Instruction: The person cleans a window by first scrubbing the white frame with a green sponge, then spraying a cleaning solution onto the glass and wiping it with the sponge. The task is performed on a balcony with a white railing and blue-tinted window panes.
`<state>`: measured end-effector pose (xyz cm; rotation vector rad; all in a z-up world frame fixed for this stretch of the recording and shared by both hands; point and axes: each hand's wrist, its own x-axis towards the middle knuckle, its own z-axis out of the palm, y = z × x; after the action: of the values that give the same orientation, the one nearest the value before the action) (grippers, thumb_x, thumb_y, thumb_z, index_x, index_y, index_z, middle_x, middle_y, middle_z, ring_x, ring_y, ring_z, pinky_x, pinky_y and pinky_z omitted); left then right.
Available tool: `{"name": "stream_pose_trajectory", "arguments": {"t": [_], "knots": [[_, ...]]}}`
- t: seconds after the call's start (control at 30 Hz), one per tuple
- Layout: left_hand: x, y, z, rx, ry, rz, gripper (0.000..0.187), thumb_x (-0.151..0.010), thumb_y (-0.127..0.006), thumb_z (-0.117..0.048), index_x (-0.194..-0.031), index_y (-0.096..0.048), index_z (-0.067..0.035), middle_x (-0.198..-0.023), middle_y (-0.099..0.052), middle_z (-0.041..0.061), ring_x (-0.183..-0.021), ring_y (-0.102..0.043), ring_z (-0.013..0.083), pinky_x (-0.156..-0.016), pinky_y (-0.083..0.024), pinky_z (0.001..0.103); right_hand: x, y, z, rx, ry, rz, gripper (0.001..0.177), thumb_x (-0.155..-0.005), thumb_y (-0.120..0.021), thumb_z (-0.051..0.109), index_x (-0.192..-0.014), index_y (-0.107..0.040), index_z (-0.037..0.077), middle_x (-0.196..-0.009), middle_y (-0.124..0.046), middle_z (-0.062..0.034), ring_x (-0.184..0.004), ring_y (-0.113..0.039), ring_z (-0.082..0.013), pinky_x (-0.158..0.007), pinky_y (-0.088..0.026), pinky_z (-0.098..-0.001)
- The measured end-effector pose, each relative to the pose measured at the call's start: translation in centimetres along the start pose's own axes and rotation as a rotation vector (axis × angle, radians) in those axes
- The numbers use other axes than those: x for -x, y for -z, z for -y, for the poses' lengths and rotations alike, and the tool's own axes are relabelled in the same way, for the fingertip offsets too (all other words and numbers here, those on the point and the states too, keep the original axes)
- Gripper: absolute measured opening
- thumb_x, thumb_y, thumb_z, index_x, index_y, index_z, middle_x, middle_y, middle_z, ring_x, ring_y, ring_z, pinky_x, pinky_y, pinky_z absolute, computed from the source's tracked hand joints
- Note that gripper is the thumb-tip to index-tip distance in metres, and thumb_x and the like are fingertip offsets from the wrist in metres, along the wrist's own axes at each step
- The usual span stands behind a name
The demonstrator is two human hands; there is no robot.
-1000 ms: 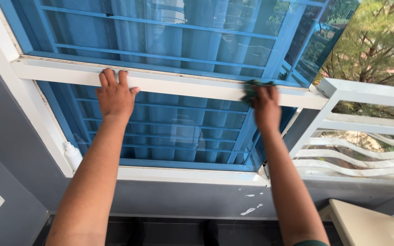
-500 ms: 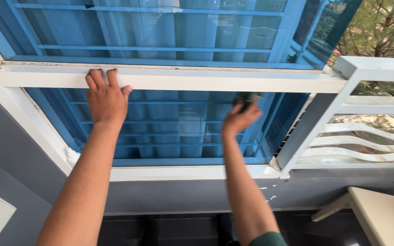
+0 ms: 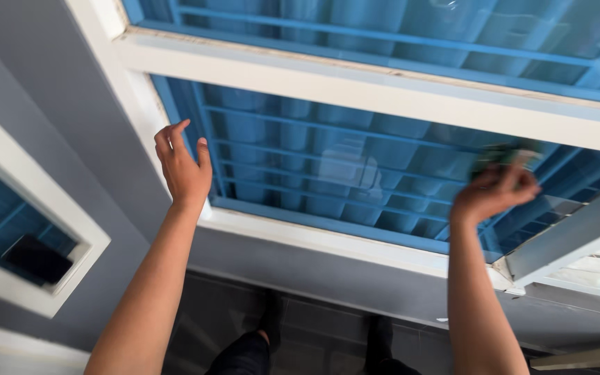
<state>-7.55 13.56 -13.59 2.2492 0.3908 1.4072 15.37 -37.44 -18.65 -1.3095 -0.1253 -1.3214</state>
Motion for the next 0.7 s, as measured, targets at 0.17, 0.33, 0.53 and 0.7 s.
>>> {"name": "stream_pose_trajectory", "arguments": {"t": [0.17,0.33,0.53,0.7], "knots": [[4.7,-2.4,7.3,-0.179,0.326,0.109,0.059,-0.096,-0.075,-0.036,-0.141,-0.049,-0.007,-0.13,-0.046,0.021,-0.128,-0.05,0.0402,-0.097,-0.052,0.05,3.7,-4.2,2.9,0.583,0.236,-0.043,0.058,-0.116,-0.059,0.009,-0.168,-0.036,0.018,-0.134,-0.04,-0.0152,-0.123,-0.047,-0.0304,-0.107,-0.044,-0.0469],[8.3,-7.1,12.5,-0.267,0.443,0.218,0.07,-0.087,-0.08,-0.042,-0.139,-0.05,-0.006,-0.13,-0.053,0.02,-0.118,-0.059,0.0392,-0.09,-0.056,0.05,13.7,-9.9,11.9,0.393,0.43,0.378,0.088,-0.086,-0.062,-0.011,-0.164,-0.037,0.022,-0.141,-0.039,-0.0275,-0.129,-0.042,-0.0438,-0.11,-0.04,-0.0523],[8.6,-10.4,15.6,-0.505,0.461,0.196,0.055,-0.09,-0.081,-0.043,-0.124,-0.063,-0.005,-0.124,-0.059,0.018,-0.11,-0.066,0.0358,-0.081,-0.06,0.046,12.5,-8.8,12.7,0.455,0.687,0.633,0.067,-0.093,-0.069,-0.007,-0.152,-0.059,0.022,-0.131,-0.051,-0.0194,-0.124,-0.05,-0.0373,-0.102,-0.051,-0.0458],[9.3,-11.2,15.5,-0.456,0.511,0.161,0.036,-0.101,-0.071,-0.028,-0.124,-0.063,-0.002,-0.124,-0.053,0.019,-0.104,-0.066,0.0347,-0.077,-0.06,0.043,3.9,-2.8,6.9,0.474,0.472,0.217,0.056,-0.102,-0.063,-0.003,-0.154,-0.057,0.014,-0.13,-0.048,-0.017,-0.118,-0.052,-0.0324,-0.095,-0.05,-0.0389]]}}
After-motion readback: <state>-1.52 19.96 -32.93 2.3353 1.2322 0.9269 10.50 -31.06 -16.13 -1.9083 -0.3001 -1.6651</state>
